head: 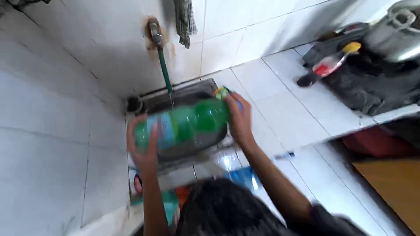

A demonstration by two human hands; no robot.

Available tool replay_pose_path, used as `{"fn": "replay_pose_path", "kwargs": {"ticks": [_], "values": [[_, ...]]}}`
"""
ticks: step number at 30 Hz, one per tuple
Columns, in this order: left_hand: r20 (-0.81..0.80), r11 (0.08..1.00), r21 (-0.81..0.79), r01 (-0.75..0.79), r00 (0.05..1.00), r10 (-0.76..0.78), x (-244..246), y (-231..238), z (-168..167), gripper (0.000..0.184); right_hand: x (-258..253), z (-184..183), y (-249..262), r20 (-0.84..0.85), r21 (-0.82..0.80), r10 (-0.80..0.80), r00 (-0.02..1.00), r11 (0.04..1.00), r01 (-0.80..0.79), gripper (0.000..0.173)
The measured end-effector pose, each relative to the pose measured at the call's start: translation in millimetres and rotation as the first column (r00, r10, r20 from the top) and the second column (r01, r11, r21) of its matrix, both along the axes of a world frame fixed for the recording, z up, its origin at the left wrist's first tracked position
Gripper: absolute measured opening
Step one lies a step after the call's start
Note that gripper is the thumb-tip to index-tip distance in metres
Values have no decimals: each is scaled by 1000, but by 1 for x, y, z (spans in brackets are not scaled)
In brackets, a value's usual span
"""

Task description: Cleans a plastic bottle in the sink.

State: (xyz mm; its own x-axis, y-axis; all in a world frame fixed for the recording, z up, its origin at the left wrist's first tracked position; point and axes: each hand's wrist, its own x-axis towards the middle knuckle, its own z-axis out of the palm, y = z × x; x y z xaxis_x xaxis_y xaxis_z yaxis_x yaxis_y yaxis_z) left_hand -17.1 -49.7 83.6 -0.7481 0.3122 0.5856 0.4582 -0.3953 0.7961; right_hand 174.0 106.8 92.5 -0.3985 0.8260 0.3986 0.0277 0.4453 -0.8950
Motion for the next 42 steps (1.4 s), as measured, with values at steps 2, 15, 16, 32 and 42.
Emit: {"fn": "replay_pose_path", "kwargs": {"ticks": [2,15,16,32,42], "values": [[-125,984,-64,167,977,-174,-30,9,28,37,-31,24,21,-96,156,-138,986,976,152,37],[443,810,-556,187,891,99,-22,22,-4,43,-44,-15,38,48,7,-101,994,995,101,29],[473,783,-568,251,879,61,-26,23,-5,45,-47,-15,43,32,28,-99,995,995,98,29],[242,951,-260,168,965,-104,-31,5,-17,40,-56,-42,32,-116,57,-44,992,997,51,41],[593,785,-560,265,790,157,-22,17,-20,41,-58,-57,37,236,-274,-16,972,958,82,36]]}}
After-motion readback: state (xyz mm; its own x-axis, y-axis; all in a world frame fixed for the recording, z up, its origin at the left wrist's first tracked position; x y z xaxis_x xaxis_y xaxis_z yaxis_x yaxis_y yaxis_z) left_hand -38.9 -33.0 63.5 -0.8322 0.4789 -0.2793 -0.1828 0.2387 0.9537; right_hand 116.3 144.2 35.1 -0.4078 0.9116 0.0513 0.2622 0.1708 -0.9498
